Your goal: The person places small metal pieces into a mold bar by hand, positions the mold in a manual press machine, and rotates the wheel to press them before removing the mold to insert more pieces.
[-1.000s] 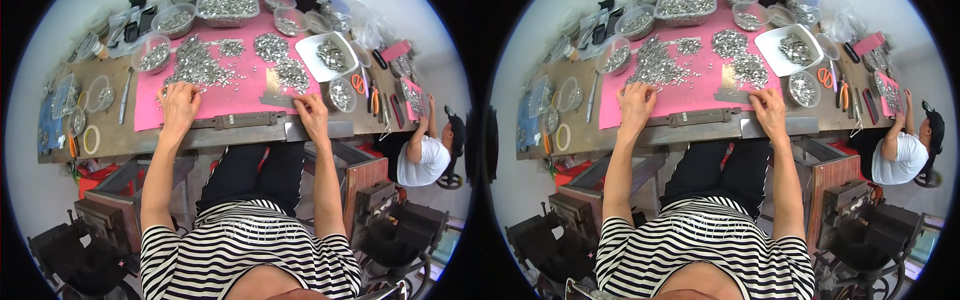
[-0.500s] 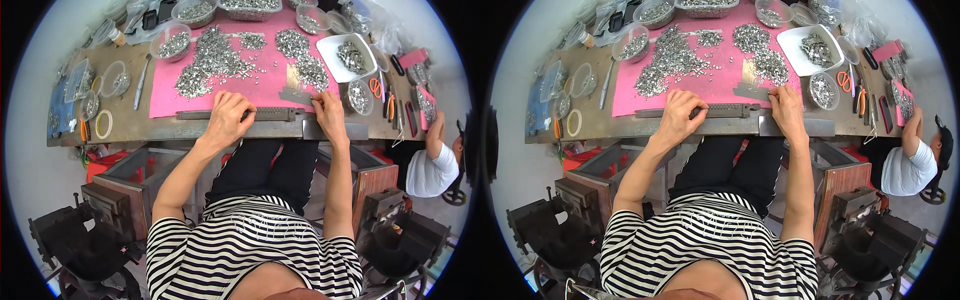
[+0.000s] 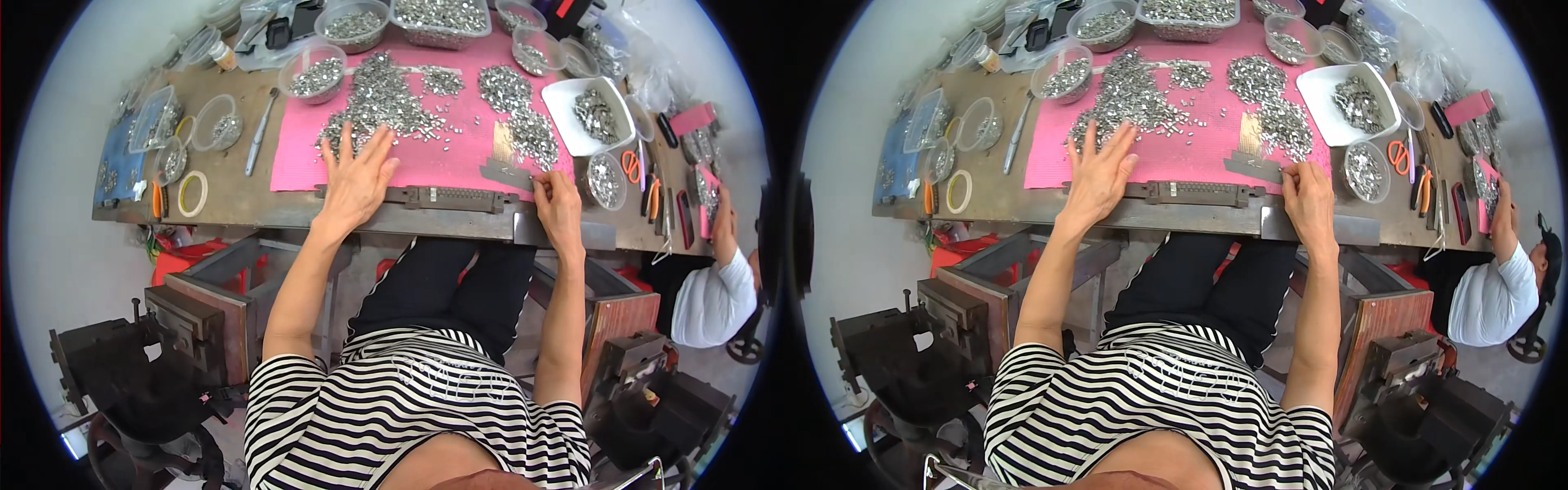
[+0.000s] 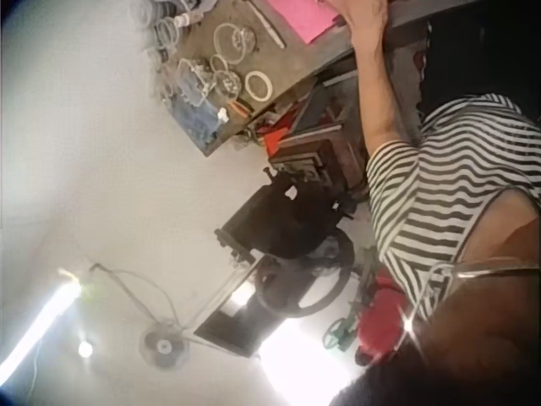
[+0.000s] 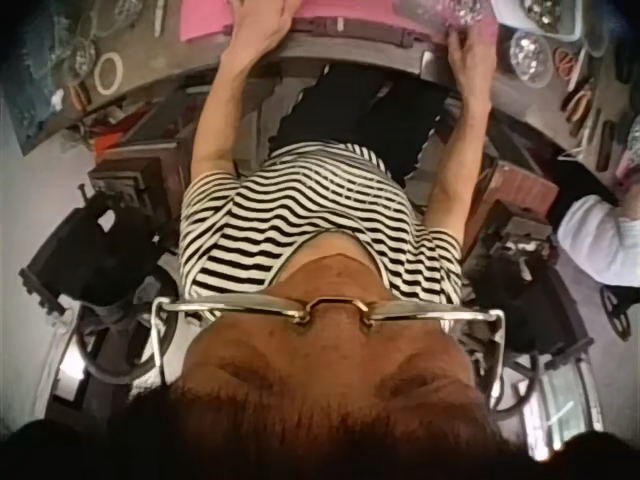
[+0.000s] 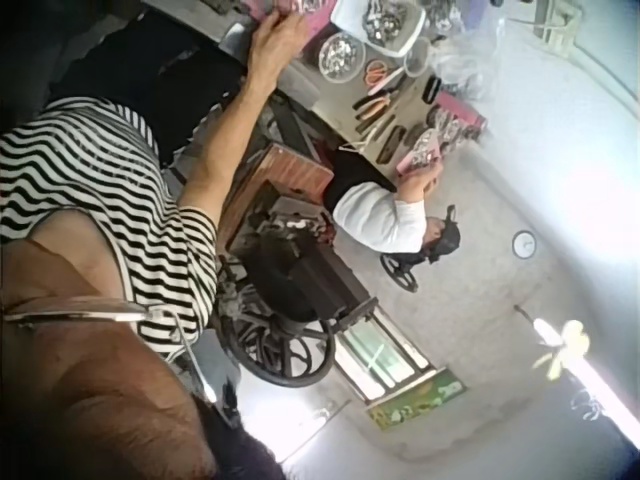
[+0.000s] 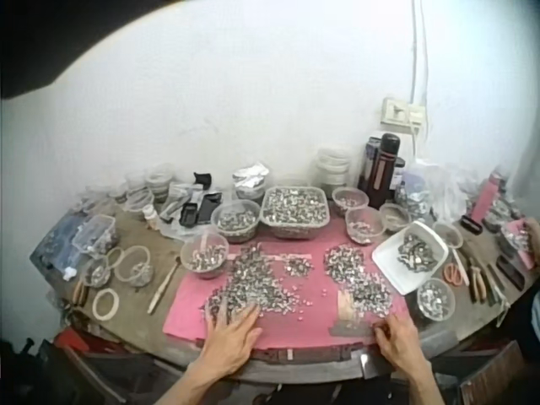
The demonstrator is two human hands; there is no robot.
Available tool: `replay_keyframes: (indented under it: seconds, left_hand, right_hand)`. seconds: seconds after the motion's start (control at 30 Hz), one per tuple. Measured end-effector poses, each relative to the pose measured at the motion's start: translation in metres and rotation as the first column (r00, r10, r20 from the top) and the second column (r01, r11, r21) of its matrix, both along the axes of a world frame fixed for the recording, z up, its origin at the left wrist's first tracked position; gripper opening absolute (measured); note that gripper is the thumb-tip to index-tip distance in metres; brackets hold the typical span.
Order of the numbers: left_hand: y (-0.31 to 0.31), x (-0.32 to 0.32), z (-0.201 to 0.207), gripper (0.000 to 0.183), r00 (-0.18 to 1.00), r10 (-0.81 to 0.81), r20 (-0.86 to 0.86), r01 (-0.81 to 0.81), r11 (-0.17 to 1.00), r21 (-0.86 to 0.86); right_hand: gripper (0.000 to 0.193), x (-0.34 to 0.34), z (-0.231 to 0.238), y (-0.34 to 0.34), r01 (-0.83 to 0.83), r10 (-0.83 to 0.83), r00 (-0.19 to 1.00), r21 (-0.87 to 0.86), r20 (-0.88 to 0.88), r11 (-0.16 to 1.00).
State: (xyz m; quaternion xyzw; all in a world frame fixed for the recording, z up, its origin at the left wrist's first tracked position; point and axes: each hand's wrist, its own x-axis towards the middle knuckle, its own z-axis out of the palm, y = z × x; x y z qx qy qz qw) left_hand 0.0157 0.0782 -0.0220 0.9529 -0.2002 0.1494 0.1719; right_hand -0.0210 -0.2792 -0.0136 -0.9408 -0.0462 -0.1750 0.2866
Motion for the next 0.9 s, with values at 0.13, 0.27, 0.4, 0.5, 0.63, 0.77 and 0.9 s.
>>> replay_keyframes:
  seconds: [0.13, 0.27, 0.4, 0.5, 0.63, 0.77, 0.9]
  left_hand:
    - [0.001, -0.013, 0.004, 0.048, 0.988, -0.081, -0.129, 0.083, 0.997, 0.01]
    - [0.004, -0.027, 0.009, 0.043, 0.984, -0.102, -0.144, 0.091, 0.993, -0.08]
    - [0.012, -0.023, 0.01, 0.026, 0.991, -0.07, -0.117, 0.03, 0.949, -0.314]
    - [0.012, -0.006, 0.007, 0.015, 0.999, -0.001, 0.05, 0.024, 0.885, -0.466]
    - [0.007, 0.005, 0.009, 0.01, 0.999, 0.021, 0.036, -0.009, 0.951, -0.309]
    - [0.004, 0.016, -0.001, 0.009, 0.992, -0.025, 0.123, 0.052, 0.973, -0.223]
    - [0.009, 0.016, 0.004, 0.008, 0.992, -0.047, 0.113, 0.066, 0.983, -0.169]
  right_hand:
    - [0.005, 0.0, 0.003, 0.004, -0.01, 0.009, 1.0, 0.028, 0.006, 1.0]
    - [0.005, 0.002, 0.005, 0.0, -0.021, 0.021, 1.0, -0.002, -0.009, 1.0]
    - [0.005, 0.005, 0.003, -0.001, -0.056, 0.071, 0.993, -0.16, 0.09, 0.985]
    - [0.005, 0.003, 0.002, 0.003, -0.018, 0.019, 0.998, -0.028, 0.059, 0.999]
    - [0.007, -0.003, 0.001, 0.008, -0.003, 0.005, 0.996, -0.016, 0.085, 1.0]
    - [0.006, -0.009, -0.006, 0.008, 0.052, -0.041, 0.985, -0.061, 0.17, 0.997]
    - [0.007, -0.008, -0.009, 0.013, 0.055, -0.04, 0.979, -0.068, 0.202, 0.996]
